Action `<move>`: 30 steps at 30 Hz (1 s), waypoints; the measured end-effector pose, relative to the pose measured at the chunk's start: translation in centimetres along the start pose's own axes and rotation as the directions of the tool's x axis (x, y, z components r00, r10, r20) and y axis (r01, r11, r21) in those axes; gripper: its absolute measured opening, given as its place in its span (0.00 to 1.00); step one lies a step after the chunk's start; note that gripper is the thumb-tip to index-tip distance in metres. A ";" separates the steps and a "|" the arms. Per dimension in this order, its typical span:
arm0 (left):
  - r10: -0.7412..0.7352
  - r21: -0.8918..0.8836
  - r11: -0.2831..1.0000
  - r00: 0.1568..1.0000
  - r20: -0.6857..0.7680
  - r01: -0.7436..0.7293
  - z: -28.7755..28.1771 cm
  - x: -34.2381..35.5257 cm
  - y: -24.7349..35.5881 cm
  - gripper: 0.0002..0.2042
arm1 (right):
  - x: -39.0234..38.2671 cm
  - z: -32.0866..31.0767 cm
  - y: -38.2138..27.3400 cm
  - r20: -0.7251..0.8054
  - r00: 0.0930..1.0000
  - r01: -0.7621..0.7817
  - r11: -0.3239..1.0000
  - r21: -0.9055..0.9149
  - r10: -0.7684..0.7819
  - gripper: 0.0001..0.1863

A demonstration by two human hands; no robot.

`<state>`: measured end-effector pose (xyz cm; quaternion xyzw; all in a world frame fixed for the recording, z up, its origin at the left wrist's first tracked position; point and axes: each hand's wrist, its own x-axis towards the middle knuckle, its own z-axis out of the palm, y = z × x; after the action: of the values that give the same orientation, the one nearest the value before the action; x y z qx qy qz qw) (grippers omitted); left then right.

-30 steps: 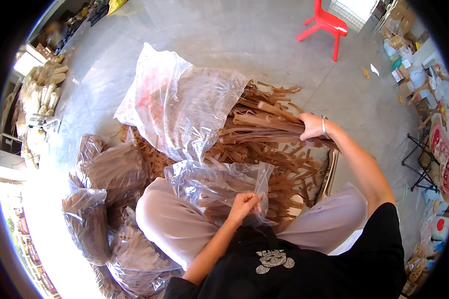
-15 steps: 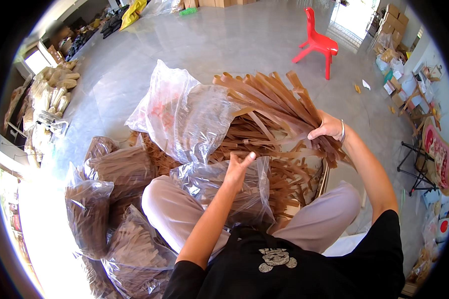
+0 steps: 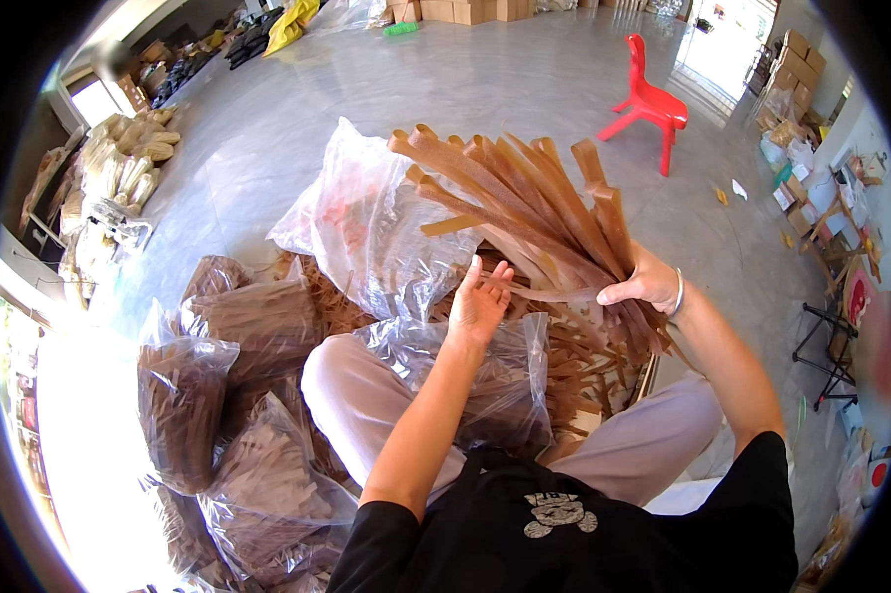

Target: The person sits on the floor and repeatedly picks up bundles of brown dried strips from a large pile. They align the strips by hand and place them into clear plastic bags. The person continues this process of gathering, aligning, and bagging the strips throughout the video.

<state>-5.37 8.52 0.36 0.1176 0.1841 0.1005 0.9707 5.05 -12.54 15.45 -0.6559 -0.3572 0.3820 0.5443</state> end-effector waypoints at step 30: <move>0.561 0.294 0.715 0.771 0.300 -0.634 9.9 -5.2 5.8 0.20 | 3.2 4.1 4.3 0.122 0.981 -0.180 0.939 0.292 0.150 0.44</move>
<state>-7.16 10.87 12.59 0.3651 0.0588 0.3609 0.8562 3.14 -8.53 10.37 -0.5734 -0.2647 0.5081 0.5857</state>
